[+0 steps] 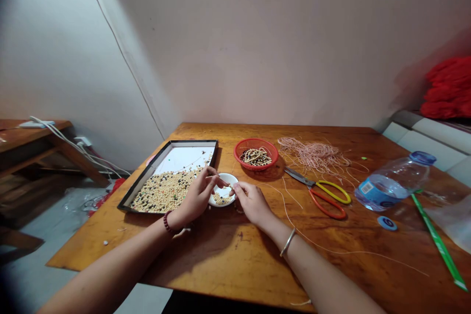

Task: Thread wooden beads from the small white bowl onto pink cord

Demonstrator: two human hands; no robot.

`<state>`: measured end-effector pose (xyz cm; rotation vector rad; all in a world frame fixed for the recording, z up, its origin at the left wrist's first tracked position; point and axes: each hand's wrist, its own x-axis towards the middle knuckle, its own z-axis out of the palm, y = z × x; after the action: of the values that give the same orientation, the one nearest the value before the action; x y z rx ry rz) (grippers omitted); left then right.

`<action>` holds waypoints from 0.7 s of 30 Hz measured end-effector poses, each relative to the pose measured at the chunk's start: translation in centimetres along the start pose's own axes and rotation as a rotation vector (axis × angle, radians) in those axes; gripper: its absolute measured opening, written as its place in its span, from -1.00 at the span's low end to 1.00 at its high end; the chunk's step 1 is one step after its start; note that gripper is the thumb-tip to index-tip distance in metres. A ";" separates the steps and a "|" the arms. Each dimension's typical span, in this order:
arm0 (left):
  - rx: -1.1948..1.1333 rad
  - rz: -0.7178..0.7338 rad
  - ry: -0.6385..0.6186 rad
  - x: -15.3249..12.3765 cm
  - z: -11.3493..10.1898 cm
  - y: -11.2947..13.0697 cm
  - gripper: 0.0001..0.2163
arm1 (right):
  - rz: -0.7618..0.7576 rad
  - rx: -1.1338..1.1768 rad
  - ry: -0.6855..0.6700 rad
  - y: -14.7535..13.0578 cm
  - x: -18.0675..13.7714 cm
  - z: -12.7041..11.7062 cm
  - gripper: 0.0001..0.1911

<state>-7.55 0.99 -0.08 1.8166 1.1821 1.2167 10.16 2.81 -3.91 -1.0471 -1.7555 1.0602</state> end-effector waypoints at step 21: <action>0.012 0.009 -0.018 -0.1 -0.3 0.2 -0.79 | -0.191 -0.098 0.141 -0.5 -0.1 -0.1 -0.75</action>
<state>-7.76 0.86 0.16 1.8395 1.1755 1.1984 10.17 2.59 -3.42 -0.9672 -1.7677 0.7711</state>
